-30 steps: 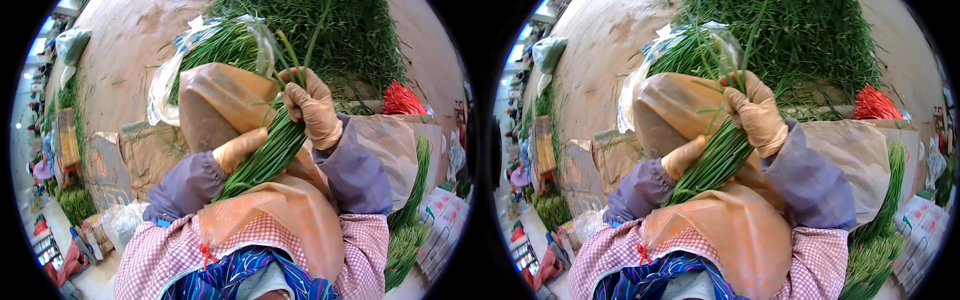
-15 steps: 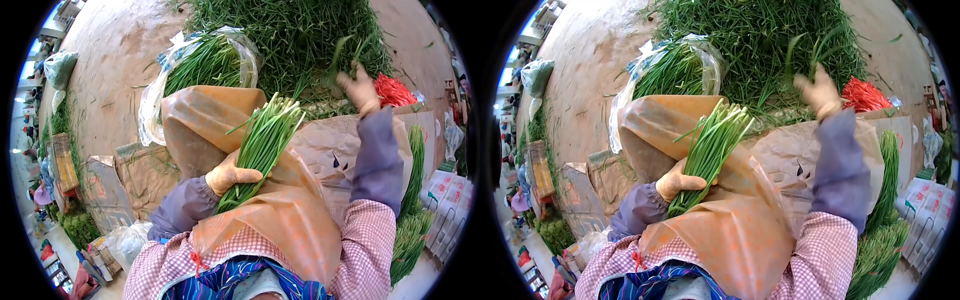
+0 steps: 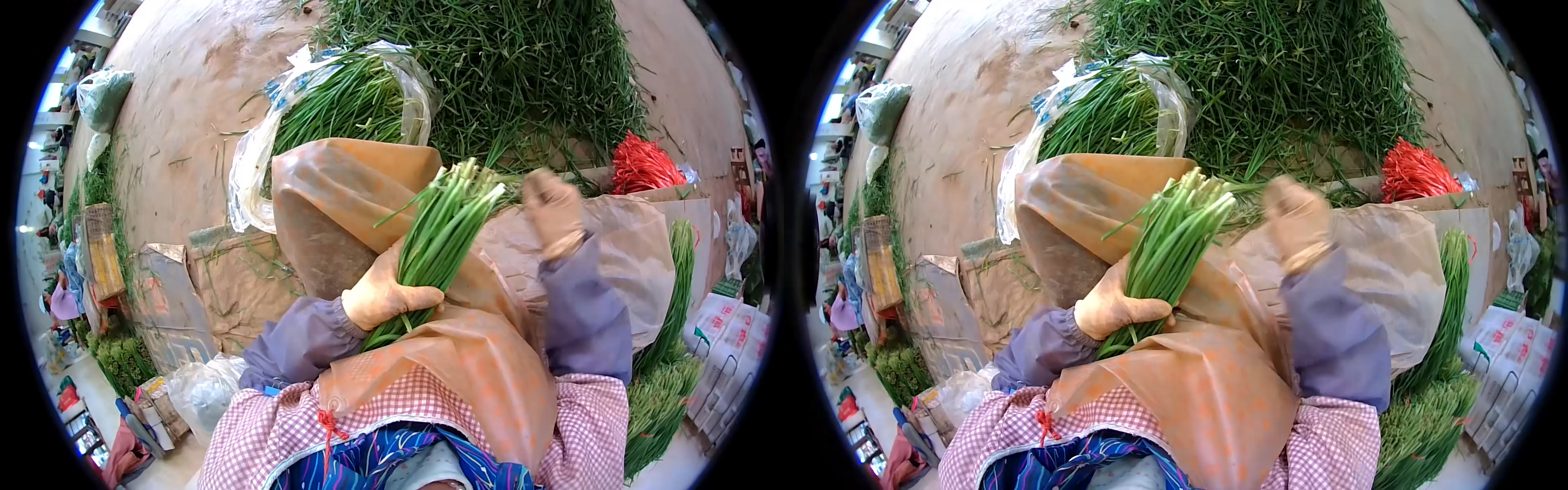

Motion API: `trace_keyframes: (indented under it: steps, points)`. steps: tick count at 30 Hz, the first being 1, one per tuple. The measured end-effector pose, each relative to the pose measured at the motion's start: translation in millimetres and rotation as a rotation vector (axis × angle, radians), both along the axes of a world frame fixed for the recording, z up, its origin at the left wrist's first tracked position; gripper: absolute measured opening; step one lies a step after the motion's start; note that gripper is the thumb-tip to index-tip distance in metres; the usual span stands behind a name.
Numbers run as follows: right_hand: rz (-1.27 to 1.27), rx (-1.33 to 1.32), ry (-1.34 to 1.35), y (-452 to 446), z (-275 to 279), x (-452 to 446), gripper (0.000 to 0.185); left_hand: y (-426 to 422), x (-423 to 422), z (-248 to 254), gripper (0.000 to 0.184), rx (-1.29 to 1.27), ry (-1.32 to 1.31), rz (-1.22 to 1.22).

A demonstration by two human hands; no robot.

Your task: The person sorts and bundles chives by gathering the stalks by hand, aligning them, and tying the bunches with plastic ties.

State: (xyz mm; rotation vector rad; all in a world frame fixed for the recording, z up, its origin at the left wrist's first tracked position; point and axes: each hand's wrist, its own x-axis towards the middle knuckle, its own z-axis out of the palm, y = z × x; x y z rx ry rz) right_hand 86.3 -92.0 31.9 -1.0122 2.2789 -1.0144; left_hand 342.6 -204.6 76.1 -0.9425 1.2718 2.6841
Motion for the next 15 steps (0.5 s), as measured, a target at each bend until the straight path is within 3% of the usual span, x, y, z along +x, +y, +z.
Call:
trace_keyframes:
  steps: [2, 5, 8, 9, 12, 15]
  points:
    - [-0.043, 0.163, 0.318, 13, -18, -53, 0.022, 0, 1, 2, 0.069, -0.077, 0.029, -0.022]
    - [0.070, -0.270, 0.269, -12, 45, -26, 0.037, 2, -2, 5, 0.080, -0.119, 0.051, -0.060]
    - [0.660, -0.096, 0.346, -39, 87, 3, 0.059, 9, -7, 4, 0.080, -0.279, 0.039, -0.075]
    - [0.752, -0.023, 0.452, -43, 80, 14, 0.058, 9, -6, 2, 0.082, -0.260, 0.043, -0.097]
    - [0.935, -0.040, 0.303, -63, 65, 28, 0.024, 6, -5, 3, 0.082, -0.397, 0.020, -0.123]
    - [0.864, -0.118, -0.011, -69, 50, 27, 0.013, -5, -6, 1, 0.081, -0.207, 0.119, -0.163]
